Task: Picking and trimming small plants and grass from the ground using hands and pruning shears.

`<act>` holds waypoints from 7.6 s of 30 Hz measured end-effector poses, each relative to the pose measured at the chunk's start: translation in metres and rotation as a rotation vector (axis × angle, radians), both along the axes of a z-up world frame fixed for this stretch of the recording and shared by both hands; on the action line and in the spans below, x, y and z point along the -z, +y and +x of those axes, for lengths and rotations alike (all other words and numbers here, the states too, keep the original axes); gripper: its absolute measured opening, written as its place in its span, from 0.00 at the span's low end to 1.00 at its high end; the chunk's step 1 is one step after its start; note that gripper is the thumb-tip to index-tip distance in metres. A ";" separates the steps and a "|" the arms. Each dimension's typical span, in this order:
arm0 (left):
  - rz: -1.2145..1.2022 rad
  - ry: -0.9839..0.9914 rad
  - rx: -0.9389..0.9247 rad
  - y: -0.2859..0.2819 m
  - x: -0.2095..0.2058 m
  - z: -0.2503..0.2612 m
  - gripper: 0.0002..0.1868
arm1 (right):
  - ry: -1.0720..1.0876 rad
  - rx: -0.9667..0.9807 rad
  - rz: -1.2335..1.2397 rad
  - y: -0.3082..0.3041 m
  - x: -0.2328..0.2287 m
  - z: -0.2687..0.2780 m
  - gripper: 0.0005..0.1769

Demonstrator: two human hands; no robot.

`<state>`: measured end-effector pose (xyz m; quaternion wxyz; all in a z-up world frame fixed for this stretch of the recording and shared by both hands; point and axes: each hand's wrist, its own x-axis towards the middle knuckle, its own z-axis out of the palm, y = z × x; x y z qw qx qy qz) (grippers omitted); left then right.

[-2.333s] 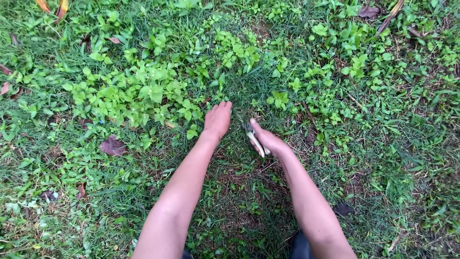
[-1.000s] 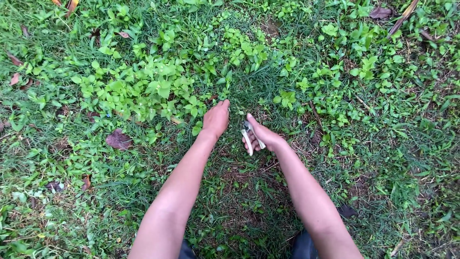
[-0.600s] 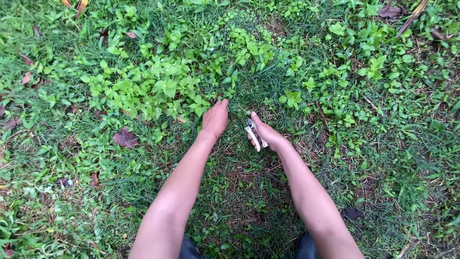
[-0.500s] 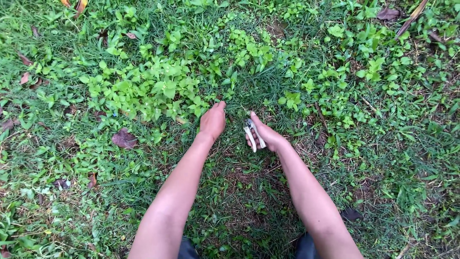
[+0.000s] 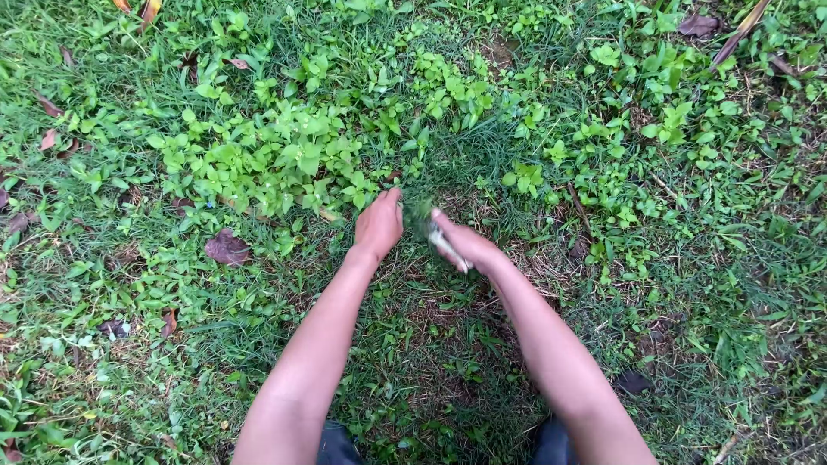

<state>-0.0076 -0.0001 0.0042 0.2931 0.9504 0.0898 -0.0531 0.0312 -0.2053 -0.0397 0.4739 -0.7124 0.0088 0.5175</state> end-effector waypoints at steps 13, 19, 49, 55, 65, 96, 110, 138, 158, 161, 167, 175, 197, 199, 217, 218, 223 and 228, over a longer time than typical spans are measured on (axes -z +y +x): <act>-0.073 -0.382 0.223 -0.020 -0.037 -0.008 0.18 | 0.055 0.051 0.088 -0.031 -0.037 -0.027 0.52; -0.446 0.202 0.363 -0.004 -0.006 -0.003 0.17 | 0.021 -0.116 0.156 -0.035 -0.046 -0.022 0.57; 0.171 -0.085 0.764 -0.163 0.010 0.046 0.24 | 0.244 0.582 0.284 -0.198 -0.047 -0.045 0.50; 0.496 -0.065 0.686 -0.156 0.050 0.060 0.13 | 0.264 0.330 0.283 -0.172 -0.042 -0.033 0.51; 0.332 -0.065 0.617 -0.148 0.031 0.057 0.12 | 0.137 0.453 0.050 -0.154 0.020 -0.017 0.48; 0.091 0.004 0.382 -0.114 0.026 0.058 0.12 | 0.260 0.512 0.093 -0.146 -0.022 -0.017 0.44; 0.099 0.009 0.380 -0.110 0.027 0.050 0.14 | 0.216 0.437 0.034 -0.137 -0.019 -0.014 0.51; 0.049 -0.015 0.325 -0.110 0.014 0.050 0.15 | -0.022 0.302 -0.120 -0.133 0.012 -0.021 0.35; 0.005 0.059 0.274 -0.090 -0.015 0.042 0.12 | -0.003 0.277 -0.114 -0.114 -0.018 -0.001 0.42; 0.018 0.065 0.265 -0.084 -0.010 0.042 0.11 | 0.121 0.281 -0.028 -0.113 -0.047 -0.004 0.42; -0.012 0.026 0.250 -0.071 0.008 0.031 0.11 | 0.174 0.377 0.111 -0.102 -0.013 0.010 0.28; -0.021 0.365 0.325 -0.016 0.024 0.020 0.10 | 0.101 -0.438 0.144 -0.095 -0.076 -0.033 0.23; 0.436 -0.151 0.447 -0.019 0.022 0.004 0.34 | 0.011 -0.121 -0.173 -0.077 -0.055 -0.030 0.45; 0.534 -0.108 0.359 -0.006 0.031 0.001 0.38 | -0.019 -0.193 -0.231 -0.074 -0.045 -0.029 0.42; 0.320 -0.001 0.230 0.002 0.026 0.009 0.19 | 0.174 0.196 0.048 -0.026 -0.047 -0.037 0.52; 0.297 0.020 0.216 0.001 0.022 0.011 0.17 | 0.187 0.164 0.065 -0.024 -0.047 -0.037 0.51; 0.256 0.066 0.198 0.005 0.017 0.012 0.14 | 0.220 0.155 0.137 -0.003 -0.041 -0.032 0.53; 0.232 0.048 0.163 0.004 0.021 0.016 0.14 | 0.308 0.180 0.213 0.021 -0.019 -0.016 0.54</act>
